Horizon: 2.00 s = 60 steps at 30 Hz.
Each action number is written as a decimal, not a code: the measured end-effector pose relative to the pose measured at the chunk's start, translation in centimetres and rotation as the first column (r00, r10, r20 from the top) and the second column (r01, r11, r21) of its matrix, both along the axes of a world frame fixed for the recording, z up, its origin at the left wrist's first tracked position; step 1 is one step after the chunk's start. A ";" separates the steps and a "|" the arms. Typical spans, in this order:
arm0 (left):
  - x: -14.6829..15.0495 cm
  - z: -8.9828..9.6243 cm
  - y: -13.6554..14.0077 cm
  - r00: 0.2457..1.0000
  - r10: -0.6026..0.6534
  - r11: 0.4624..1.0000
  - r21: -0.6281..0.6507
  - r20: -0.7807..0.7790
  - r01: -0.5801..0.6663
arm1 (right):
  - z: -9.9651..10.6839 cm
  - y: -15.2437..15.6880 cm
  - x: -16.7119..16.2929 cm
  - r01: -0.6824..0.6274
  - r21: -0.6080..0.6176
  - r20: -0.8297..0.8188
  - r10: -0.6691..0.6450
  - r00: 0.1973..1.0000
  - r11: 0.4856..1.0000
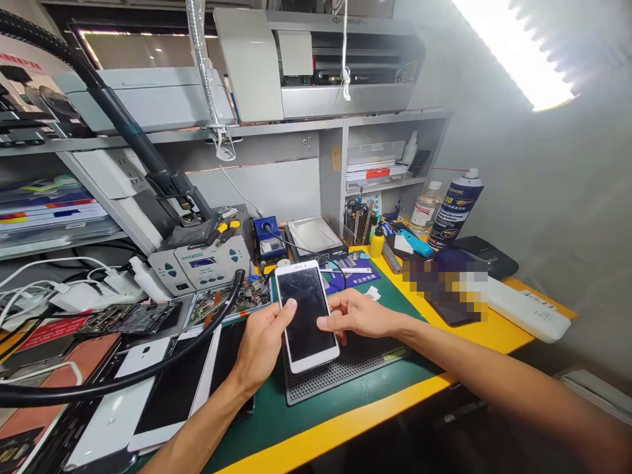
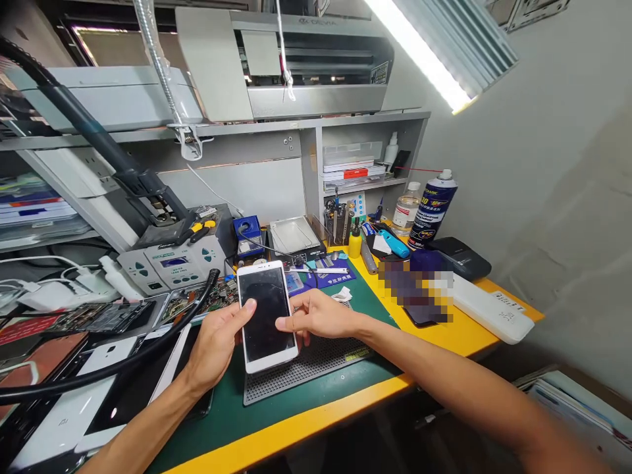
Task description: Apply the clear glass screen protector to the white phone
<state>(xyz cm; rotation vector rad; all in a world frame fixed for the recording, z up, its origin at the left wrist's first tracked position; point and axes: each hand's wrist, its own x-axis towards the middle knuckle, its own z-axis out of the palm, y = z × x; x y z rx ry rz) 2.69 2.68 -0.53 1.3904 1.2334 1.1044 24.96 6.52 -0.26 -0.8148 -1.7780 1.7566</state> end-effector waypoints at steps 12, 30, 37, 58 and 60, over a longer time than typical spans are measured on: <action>1.5 0.7 -1.3 0.979 -0.197 0.975 -0.096 0.042 0.200 | 0.6 1.8 0.9 0.251 0.086 -0.101 -0.242 0.965 0.964; 1.1 1.8 -0.1 0.810 0.102 0.839 -0.488 0.577 0.242 | 1.7 5.9 10.6 0.080 0.294 0.562 -0.240 0.791 0.953; 2.1 1.4 -1.0 0.717 -0.074 0.746 -0.439 0.693 0.501 | 2.9 5.1 9.9 0.190 0.271 0.341 -0.279 0.898 0.944; 3.0 0.7 -1.3 0.654 -0.133 0.635 -0.443 0.745 0.633 | 2.5 2.9 4.8 0.236 0.120 -0.026 -0.234 0.972 0.964; 2.9 0.4 -1.0 0.661 -0.144 0.614 -0.457 0.737 0.644 | 2.4 2.8 4.6 0.232 0.103 -0.021 -0.232 0.973 0.967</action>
